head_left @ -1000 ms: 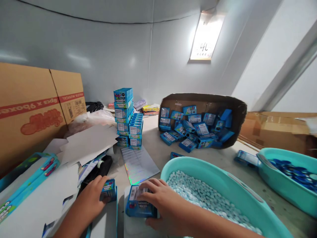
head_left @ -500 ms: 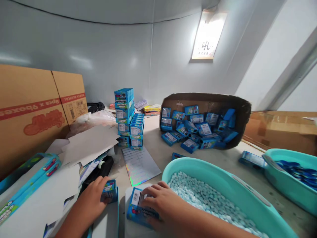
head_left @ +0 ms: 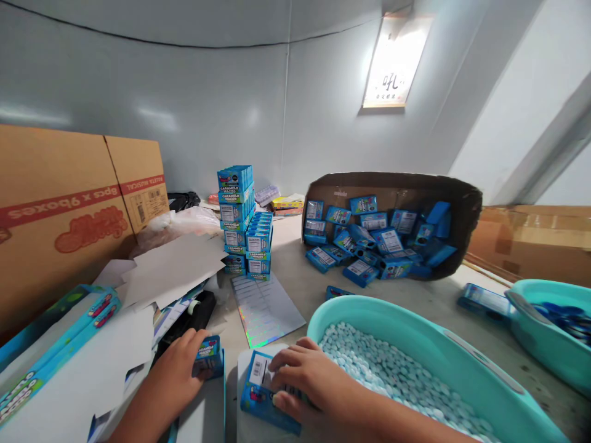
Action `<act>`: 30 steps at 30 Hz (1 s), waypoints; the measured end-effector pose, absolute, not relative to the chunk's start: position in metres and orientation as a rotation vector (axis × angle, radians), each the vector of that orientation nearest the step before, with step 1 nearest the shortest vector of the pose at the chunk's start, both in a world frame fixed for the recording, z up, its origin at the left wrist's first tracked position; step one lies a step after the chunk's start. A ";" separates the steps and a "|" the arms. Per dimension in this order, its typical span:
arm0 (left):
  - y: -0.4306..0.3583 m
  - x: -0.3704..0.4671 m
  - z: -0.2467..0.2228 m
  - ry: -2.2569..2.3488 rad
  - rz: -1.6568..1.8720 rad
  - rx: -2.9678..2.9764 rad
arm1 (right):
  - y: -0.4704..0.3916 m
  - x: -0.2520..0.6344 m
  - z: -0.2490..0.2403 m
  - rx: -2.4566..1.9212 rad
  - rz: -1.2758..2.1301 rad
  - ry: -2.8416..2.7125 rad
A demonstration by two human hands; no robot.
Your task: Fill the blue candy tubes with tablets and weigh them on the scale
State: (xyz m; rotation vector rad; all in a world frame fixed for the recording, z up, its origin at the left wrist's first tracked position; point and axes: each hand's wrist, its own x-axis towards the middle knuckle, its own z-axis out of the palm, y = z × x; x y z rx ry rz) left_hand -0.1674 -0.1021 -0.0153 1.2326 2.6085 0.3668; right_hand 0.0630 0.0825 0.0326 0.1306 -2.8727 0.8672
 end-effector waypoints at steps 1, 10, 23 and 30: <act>-0.102 -0.167 -0.014 2.608 0.364 1.233 | 0.083 0.063 0.029 0.148 0.933 -2.789; -0.100 -0.162 -0.003 2.583 0.341 1.220 | 0.084 0.068 0.008 0.106 1.250 -2.243; -0.101 -0.166 -0.009 2.591 0.355 1.243 | 0.087 0.069 0.011 0.218 1.252 -2.240; -0.101 -0.164 -0.008 2.596 0.362 1.229 | 0.086 0.068 0.010 0.156 1.233 -2.291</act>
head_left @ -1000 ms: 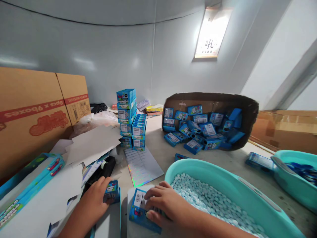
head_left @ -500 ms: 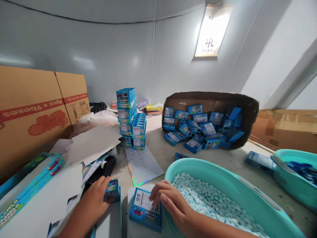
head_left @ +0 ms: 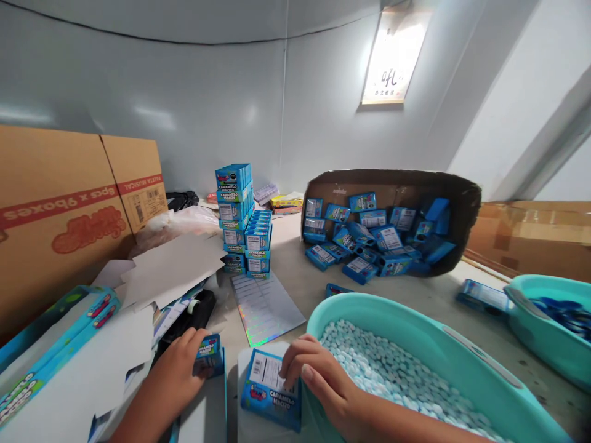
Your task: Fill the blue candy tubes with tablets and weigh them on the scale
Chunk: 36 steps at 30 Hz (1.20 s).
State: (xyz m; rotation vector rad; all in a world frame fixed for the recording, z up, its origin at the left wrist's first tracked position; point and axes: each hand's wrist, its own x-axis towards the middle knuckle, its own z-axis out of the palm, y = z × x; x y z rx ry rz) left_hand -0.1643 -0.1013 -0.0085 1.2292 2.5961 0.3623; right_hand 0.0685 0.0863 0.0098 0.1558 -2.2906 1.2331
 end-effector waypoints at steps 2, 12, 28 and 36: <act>-0.102 -0.165 -0.009 2.593 0.362 1.239 | 0.086 0.067 0.010 0.131 1.190 -2.355; -0.101 -0.165 -0.010 2.592 0.378 1.242 | 0.091 0.058 0.011 0.153 0.772 -2.767; -0.101 -0.161 -0.004 2.612 0.347 1.228 | 0.087 0.057 0.021 0.136 0.637 -2.915; -0.101 -0.161 -0.004 2.621 0.337 1.228 | 0.081 0.060 0.040 0.091 0.576 -3.007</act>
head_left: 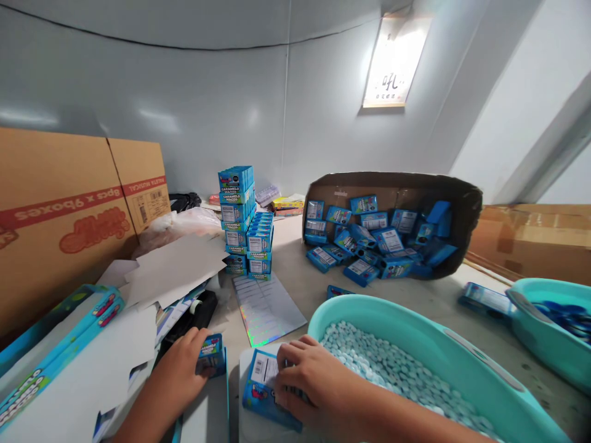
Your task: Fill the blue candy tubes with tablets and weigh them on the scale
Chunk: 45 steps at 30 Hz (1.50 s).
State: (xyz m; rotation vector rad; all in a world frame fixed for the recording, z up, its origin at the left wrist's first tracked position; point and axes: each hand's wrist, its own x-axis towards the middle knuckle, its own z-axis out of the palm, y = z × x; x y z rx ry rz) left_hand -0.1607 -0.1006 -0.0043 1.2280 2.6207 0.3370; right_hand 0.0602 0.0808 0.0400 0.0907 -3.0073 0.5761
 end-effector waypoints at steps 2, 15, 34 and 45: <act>-0.101 -0.161 -0.004 2.616 0.339 1.229 | 0.081 0.061 0.040 0.104 0.567 -3.021; -0.098 -0.153 0.012 2.585 0.297 1.171 | 0.083 0.060 0.042 0.155 0.580 -3.082; -0.098 -0.157 0.004 2.604 0.312 1.193 | 0.085 0.059 0.039 0.159 0.599 -3.078; -0.100 -0.159 -0.001 2.618 0.334 1.200 | 0.085 0.060 0.037 0.110 0.626 -3.052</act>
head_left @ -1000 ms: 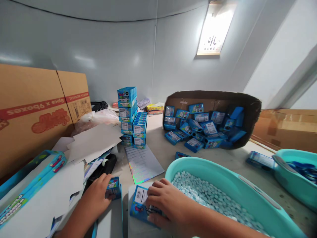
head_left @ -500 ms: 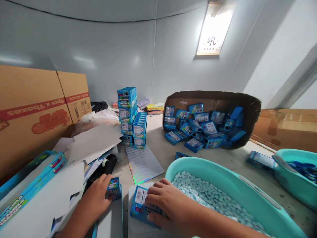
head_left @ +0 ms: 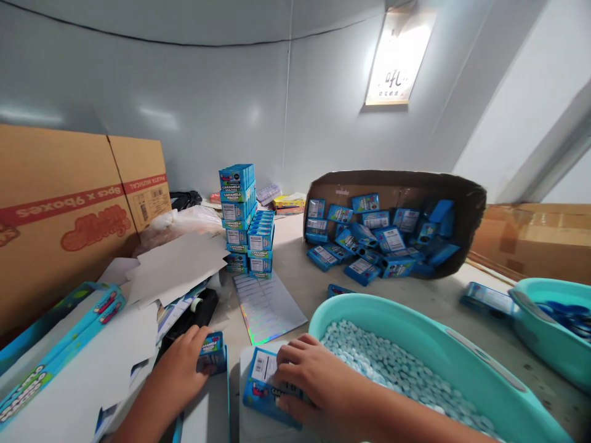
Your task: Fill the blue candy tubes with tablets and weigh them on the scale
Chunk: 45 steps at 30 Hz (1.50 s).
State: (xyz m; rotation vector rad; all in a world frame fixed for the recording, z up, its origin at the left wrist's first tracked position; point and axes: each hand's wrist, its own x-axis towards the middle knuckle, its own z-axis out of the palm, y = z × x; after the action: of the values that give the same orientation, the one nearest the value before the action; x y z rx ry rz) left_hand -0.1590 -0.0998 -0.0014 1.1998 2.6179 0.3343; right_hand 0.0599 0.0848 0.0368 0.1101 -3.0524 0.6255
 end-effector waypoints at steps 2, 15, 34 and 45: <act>-0.100 -0.159 -0.002 2.620 0.335 1.204 | 0.085 0.060 0.037 0.117 0.634 -3.053; -0.101 -0.162 -0.007 2.629 0.324 1.224 | 0.083 0.061 0.041 0.115 0.622 -3.053; -0.102 -0.161 -0.005 2.609 0.354 1.246 | 0.083 0.060 0.040 0.110 0.616 -3.055; -0.101 -0.158 0.001 2.611 0.305 1.234 | 0.083 0.060 0.041 0.095 0.632 -3.039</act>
State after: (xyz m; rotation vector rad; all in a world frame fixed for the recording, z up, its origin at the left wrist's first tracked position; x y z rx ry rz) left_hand -0.1584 -0.1011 0.0010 1.2338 2.6110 0.3049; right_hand 0.0599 0.0827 0.0407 0.0946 -3.0386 0.6321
